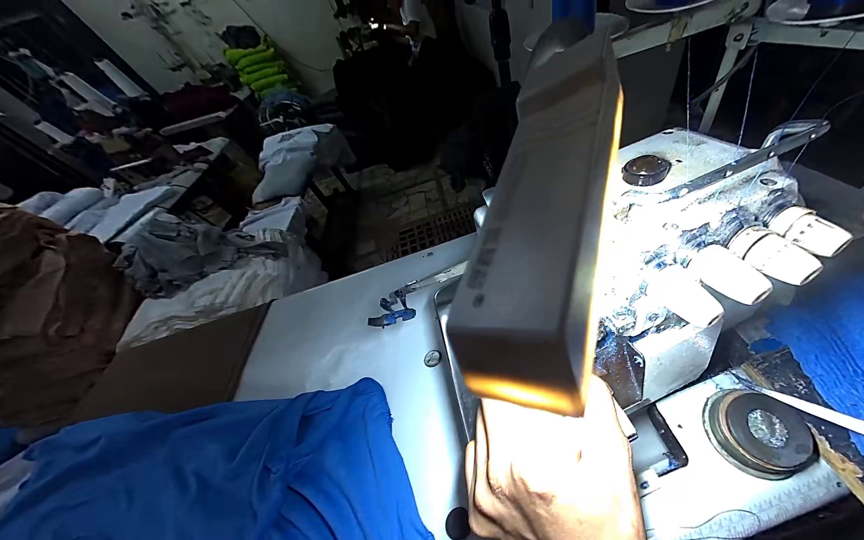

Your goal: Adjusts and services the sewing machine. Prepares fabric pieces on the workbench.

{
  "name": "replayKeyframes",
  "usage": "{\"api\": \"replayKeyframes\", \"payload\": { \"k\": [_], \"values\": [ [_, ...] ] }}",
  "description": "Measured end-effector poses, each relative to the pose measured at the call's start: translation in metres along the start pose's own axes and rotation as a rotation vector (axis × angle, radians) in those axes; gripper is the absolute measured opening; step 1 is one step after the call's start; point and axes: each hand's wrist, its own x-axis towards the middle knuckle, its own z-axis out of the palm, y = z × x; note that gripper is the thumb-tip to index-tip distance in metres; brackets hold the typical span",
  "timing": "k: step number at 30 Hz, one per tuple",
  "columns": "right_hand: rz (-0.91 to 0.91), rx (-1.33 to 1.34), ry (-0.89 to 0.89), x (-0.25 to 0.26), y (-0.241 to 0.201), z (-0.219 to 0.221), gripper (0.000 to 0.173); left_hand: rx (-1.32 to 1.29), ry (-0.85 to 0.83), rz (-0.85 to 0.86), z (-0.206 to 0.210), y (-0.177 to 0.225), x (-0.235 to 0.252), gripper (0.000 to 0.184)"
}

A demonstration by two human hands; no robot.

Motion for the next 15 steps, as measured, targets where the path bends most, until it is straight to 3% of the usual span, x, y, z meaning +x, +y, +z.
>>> {"api": "replayKeyframes", "payload": {
  "k": [15],
  "values": [
    [0.010, -0.018, -0.001, -0.0039, -0.0052, -0.0005, 0.032, 0.024, 0.021, -0.037, 0.0013, 0.0015, -0.0006, 0.008]
  ]
}}
